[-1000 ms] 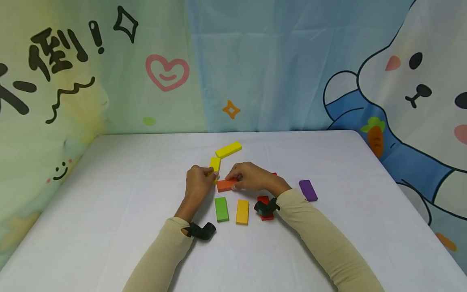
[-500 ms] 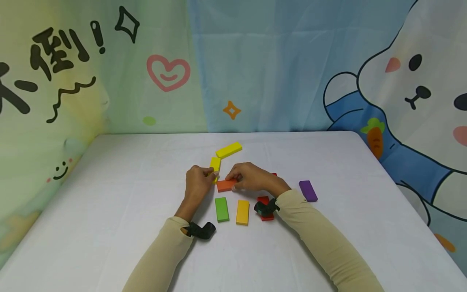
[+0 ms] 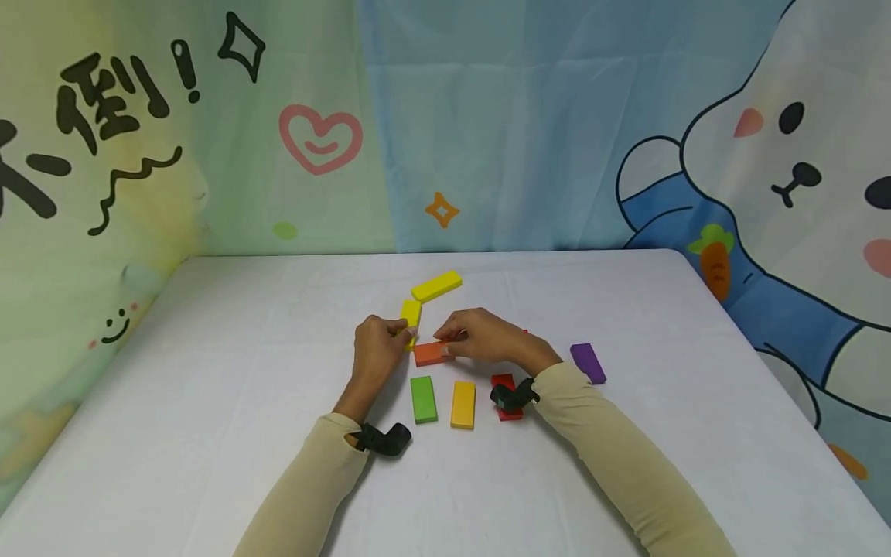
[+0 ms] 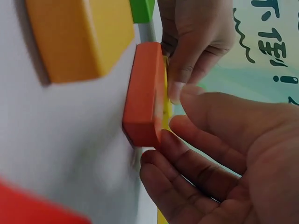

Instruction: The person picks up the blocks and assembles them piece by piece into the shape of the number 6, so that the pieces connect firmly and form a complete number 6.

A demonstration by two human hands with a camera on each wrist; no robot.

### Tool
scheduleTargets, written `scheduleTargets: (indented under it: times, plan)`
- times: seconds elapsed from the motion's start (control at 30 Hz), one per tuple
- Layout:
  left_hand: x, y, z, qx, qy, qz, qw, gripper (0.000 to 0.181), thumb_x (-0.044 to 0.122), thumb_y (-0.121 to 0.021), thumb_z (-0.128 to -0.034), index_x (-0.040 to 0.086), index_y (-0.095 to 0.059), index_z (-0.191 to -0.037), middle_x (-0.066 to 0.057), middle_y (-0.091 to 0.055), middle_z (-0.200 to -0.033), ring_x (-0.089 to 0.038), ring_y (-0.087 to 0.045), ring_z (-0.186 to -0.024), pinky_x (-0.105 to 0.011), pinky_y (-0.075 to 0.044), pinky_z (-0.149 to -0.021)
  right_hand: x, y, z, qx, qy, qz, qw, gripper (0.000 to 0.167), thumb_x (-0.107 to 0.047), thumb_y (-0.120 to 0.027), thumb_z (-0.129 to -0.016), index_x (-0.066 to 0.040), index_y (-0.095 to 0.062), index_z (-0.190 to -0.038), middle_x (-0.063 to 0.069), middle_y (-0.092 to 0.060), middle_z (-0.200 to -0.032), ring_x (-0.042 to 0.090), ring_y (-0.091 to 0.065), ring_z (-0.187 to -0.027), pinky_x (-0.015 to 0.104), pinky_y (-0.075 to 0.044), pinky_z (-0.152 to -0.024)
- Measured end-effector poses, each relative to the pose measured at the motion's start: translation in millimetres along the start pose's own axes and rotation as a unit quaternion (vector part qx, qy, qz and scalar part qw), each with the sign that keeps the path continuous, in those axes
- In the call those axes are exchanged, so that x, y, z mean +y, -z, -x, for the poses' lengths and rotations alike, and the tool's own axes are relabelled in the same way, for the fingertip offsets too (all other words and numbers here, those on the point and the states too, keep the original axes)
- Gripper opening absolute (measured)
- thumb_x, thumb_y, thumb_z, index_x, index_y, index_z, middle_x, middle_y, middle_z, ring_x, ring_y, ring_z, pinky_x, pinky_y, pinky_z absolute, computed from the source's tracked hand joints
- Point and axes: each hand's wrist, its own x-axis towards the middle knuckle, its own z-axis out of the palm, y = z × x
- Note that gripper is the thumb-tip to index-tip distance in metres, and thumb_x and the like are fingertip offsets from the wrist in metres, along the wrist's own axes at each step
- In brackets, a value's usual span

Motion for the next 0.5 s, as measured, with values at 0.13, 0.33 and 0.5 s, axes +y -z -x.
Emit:
scheduleTargets:
  times: [0.13,0.33,0.5]
  plan:
    - [0.5,1.0,0.6,0.002,0.002,0.009,1.0,0.029,0.011,-0.075,-0.0861,-0.006,-0.07,-0.11,-0.018,-0.07,-0.103,-0.027,-0.062,-0.098,-0.039,-0.051,-0.082,3.9,5.5,8.2,0.027,0.001,-0.013,0.9996,0.029,-0.014,-0.064,-0.095,-0.005,-0.068,-0.122,0.005,-0.065,-0.117,0.019,-0.06,-0.107,0.035,-0.048,-0.093]
    - [-1.6,0.0,0.1,0.0,0.009,0.016,0.9998,0.038,0.009,-0.076,-0.0853,-0.011,-0.065,-0.116,-0.022,-0.067,-0.107,-0.028,-0.062,-0.099,-0.038,-0.052,-0.082,11.4,14.6,27.0,0.066,0.003,-0.04,0.997,0.029,-0.009,-0.063,-0.094,-0.002,-0.067,-0.122,0.01,-0.065,-0.116,0.022,-0.06,-0.107,0.037,-0.048,-0.093]
    - [-3.4,-1.5,-0.8,-0.001,0.007,0.014,0.9999,0.038,0.009,-0.076,-0.0852,-0.01,-0.064,-0.116,-0.022,-0.067,-0.109,-0.027,-0.061,-0.101,-0.038,-0.052,-0.082,19.7,19.5,42.3,0.092,-0.004,-0.035,0.9951,0.029,-0.006,-0.063,-0.093,-0.001,-0.067,-0.121,0.011,-0.066,-0.114,0.022,-0.06,-0.104,0.038,-0.048,-0.093]
